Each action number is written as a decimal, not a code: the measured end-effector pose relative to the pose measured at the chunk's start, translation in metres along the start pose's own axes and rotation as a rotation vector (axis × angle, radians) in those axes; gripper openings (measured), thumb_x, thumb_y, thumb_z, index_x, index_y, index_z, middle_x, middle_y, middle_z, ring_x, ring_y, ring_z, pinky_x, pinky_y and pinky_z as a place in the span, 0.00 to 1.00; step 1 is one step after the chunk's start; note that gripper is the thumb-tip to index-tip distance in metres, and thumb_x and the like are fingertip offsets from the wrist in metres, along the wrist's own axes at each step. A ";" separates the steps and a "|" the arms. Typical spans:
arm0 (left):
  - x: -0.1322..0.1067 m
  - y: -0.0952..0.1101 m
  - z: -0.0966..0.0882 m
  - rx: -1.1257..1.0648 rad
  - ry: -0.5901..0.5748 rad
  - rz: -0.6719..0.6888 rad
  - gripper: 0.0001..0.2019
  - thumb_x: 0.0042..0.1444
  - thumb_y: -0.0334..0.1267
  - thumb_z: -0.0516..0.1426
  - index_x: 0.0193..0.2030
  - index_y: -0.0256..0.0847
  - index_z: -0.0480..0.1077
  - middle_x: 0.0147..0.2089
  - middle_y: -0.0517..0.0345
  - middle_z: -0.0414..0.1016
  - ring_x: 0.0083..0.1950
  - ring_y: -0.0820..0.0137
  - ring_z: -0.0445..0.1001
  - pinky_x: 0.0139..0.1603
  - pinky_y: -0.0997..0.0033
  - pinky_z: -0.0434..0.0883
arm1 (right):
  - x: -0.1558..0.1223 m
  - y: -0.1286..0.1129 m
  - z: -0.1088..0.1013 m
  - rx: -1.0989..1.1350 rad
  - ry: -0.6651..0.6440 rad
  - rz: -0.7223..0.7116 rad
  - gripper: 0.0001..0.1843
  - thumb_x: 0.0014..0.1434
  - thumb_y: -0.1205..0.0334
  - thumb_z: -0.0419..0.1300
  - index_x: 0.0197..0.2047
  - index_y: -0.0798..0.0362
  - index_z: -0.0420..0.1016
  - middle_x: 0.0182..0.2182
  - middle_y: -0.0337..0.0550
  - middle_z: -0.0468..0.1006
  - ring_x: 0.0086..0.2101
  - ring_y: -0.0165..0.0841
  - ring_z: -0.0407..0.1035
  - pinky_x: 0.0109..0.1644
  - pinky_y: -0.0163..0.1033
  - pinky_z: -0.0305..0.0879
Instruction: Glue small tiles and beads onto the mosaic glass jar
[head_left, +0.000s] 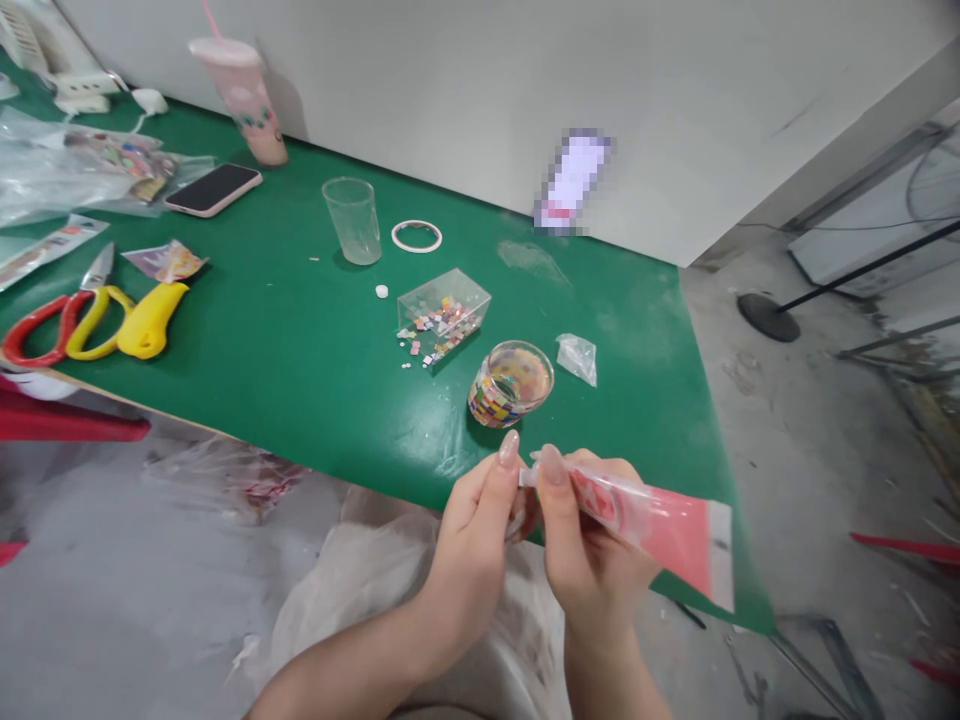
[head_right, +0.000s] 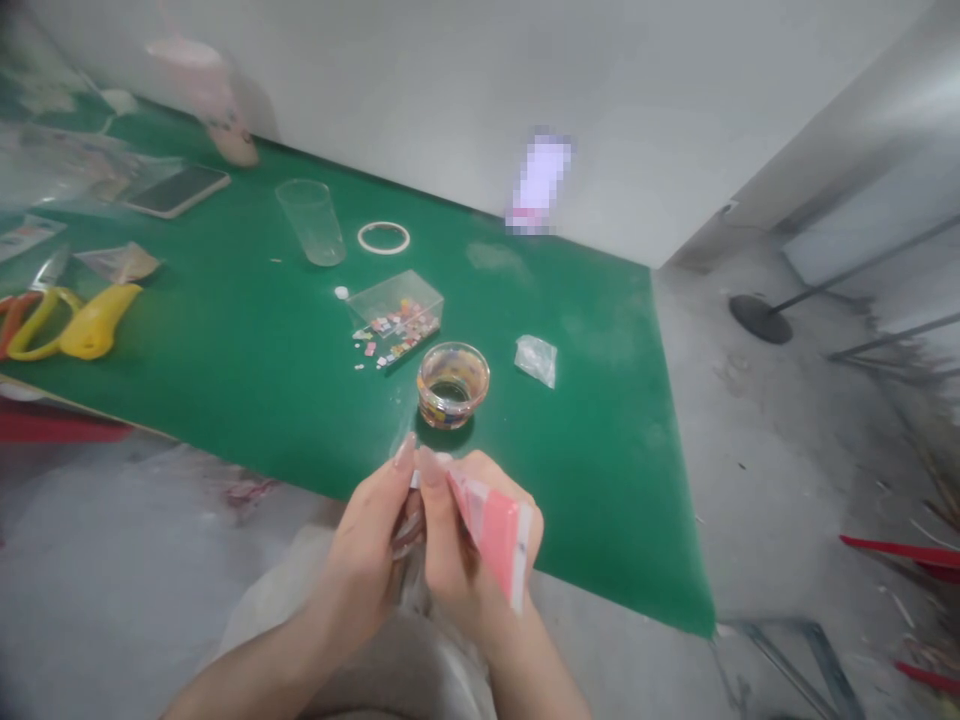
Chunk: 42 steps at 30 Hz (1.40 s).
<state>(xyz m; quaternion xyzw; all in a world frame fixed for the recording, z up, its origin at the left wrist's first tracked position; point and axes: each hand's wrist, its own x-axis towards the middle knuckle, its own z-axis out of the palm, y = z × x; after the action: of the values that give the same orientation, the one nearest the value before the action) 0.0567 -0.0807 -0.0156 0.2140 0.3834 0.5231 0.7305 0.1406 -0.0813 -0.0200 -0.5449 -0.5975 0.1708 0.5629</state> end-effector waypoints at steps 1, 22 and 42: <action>0.000 0.000 0.000 0.003 0.000 0.004 0.25 0.54 0.58 0.60 0.22 0.41 0.55 0.21 0.68 0.49 0.24 0.78 0.48 0.25 0.74 0.52 | 0.000 0.000 0.000 -0.031 0.000 -0.019 0.11 0.62 0.65 0.59 0.27 0.51 0.66 0.20 0.34 0.69 0.20 0.26 0.64 0.22 0.33 0.60; 0.015 0.008 -0.020 0.073 0.100 0.020 0.29 0.54 0.60 0.58 0.18 0.39 0.53 0.16 0.70 0.46 0.19 0.81 0.44 0.19 0.76 0.45 | 0.032 0.107 -0.024 -0.351 -0.445 0.663 0.28 0.51 0.35 0.60 0.18 0.51 0.64 0.13 0.33 0.63 0.14 0.26 0.55 0.19 0.34 0.49; 0.024 0.007 -0.044 0.500 0.255 0.390 0.28 0.60 0.62 0.50 0.19 0.41 0.53 0.19 0.65 0.50 0.23 0.75 0.49 0.24 0.70 0.52 | 0.012 0.066 0.068 -0.003 0.112 0.229 0.64 0.39 0.53 0.75 0.69 0.50 0.39 0.66 0.61 0.52 0.65 0.50 0.52 0.66 0.59 0.53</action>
<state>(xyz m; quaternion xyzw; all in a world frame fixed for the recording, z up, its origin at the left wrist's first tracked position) 0.0219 -0.0601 -0.0459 0.3884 0.5399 0.5654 0.4879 0.1153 -0.0205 -0.0885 -0.6189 -0.4993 0.2024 0.5716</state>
